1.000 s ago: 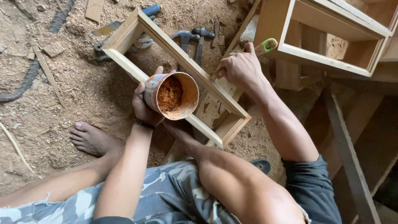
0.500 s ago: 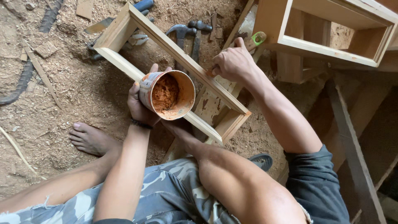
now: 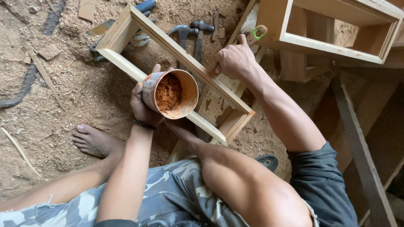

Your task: The person scoops a reddish-brown paste from a container using a putty knife and applies it to gaps and screw holes on wooden frames. The person works on multiple frames, smoothing the paste into the wood surfaces.

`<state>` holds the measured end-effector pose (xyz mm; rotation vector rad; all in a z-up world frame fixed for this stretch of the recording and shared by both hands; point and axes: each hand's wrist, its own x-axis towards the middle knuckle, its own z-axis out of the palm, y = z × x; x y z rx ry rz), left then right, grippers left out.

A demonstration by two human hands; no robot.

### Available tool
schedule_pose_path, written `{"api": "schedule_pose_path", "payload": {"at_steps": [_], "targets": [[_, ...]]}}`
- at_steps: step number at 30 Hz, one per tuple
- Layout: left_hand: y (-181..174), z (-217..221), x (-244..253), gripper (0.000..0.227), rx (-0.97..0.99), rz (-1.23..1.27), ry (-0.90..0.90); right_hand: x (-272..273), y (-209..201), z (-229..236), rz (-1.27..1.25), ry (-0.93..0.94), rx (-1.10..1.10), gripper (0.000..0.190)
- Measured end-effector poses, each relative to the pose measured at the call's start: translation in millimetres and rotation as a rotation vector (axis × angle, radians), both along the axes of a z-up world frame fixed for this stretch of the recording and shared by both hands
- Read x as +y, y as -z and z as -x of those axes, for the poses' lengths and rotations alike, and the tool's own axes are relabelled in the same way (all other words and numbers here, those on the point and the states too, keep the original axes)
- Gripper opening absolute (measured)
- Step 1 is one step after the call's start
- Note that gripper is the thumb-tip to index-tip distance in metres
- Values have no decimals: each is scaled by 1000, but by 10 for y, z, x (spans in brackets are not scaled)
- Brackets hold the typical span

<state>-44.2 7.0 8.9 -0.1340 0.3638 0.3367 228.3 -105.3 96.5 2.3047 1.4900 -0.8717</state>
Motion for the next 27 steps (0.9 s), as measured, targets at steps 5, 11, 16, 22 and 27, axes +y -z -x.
{"api": "schedule_pose_path", "payload": {"at_steps": [5,11,16,22,27], "targets": [[296,-18,-18,80,-50,-61,-21,-481,411,-167,-19,-128,-225,24],[142,2,-29,81,-11,-62,-9,-343,-14,47,-151,-103,-202,21],[32,-10,-6,83,-10,-35,4,-257,-80,62,-141,-126,-128,24],[-22,-16,2,78,-40,-89,7,-262,-23,13,-87,-112,-48,36],[-4,-13,-3,78,-11,-48,-1,-233,41,-21,-60,-67,-14,40]]}}
